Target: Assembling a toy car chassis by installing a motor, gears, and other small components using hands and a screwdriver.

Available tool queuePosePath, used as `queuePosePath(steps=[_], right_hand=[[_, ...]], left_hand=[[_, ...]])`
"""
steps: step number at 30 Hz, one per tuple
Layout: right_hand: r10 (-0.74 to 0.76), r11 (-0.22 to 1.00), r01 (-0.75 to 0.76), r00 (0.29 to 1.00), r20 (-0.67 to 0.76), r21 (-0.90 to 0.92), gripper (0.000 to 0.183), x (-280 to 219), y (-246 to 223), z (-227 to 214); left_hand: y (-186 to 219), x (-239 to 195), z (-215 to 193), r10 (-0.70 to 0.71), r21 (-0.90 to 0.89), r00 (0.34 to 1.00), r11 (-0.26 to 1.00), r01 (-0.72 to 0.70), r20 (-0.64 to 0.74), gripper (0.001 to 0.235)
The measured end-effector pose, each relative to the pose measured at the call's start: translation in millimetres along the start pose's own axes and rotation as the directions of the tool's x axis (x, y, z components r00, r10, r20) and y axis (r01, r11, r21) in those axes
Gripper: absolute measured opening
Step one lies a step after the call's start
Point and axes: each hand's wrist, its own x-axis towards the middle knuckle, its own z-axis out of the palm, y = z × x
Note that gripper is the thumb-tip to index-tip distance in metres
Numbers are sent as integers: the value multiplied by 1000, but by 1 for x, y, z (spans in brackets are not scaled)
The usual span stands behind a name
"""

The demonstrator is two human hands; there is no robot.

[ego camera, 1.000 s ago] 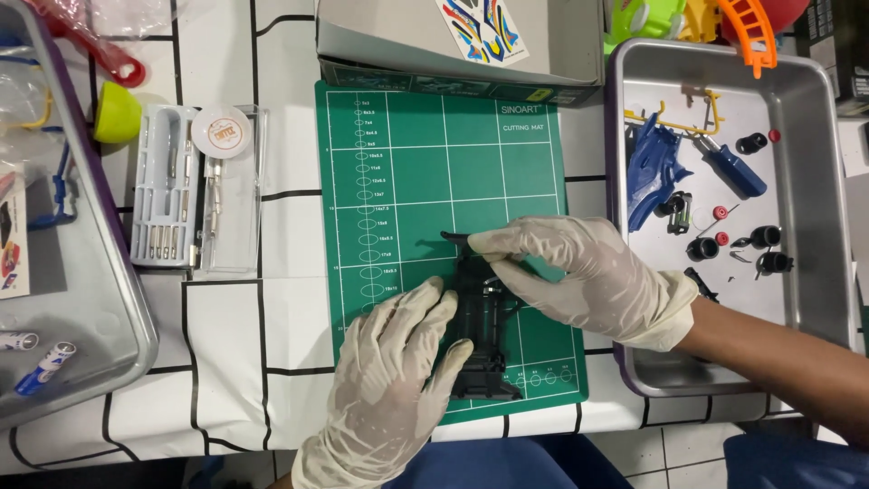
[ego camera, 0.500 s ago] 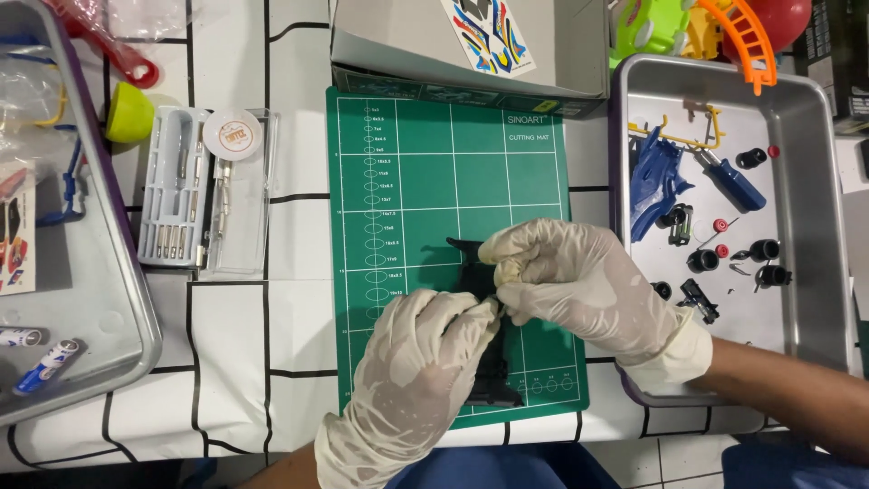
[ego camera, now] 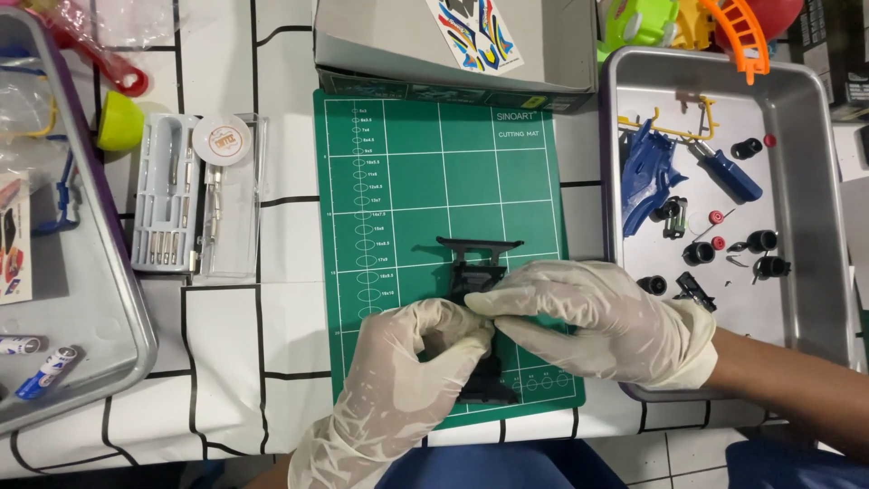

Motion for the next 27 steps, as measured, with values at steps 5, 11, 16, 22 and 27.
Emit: queuePosePath(steps=[5, 11, 16, 22, 27], right_hand=[[402, 866, -369, 915, -30, 338, 36, 2, -9, -3], [623, 558, -542, 774, 115, 629, 40, 4, 8, -6], [559, 701, -506, 828, 54, 503, 33, 9, 0, -8], [110, 985, -119, 991, -75, -128, 37, 2, 5, -5], [54, 975, -87, 986, -160, -204, 36, -1, 12, 3]], left_hand=[[-13, -7, 0, 734, 404, 663, 656, -638, -144, 31], [-11, 5, 2, 942, 815, 332, 156, -558, 47, 20], [-7, 12, -9, 728, 593, 684, 568, -570, -40, 5], [8, 19, -11, 320, 227, 947, 920, -318, 32, 10], [12, 25, -9, 84, 118, 989, 988, -99, 123, 14]])
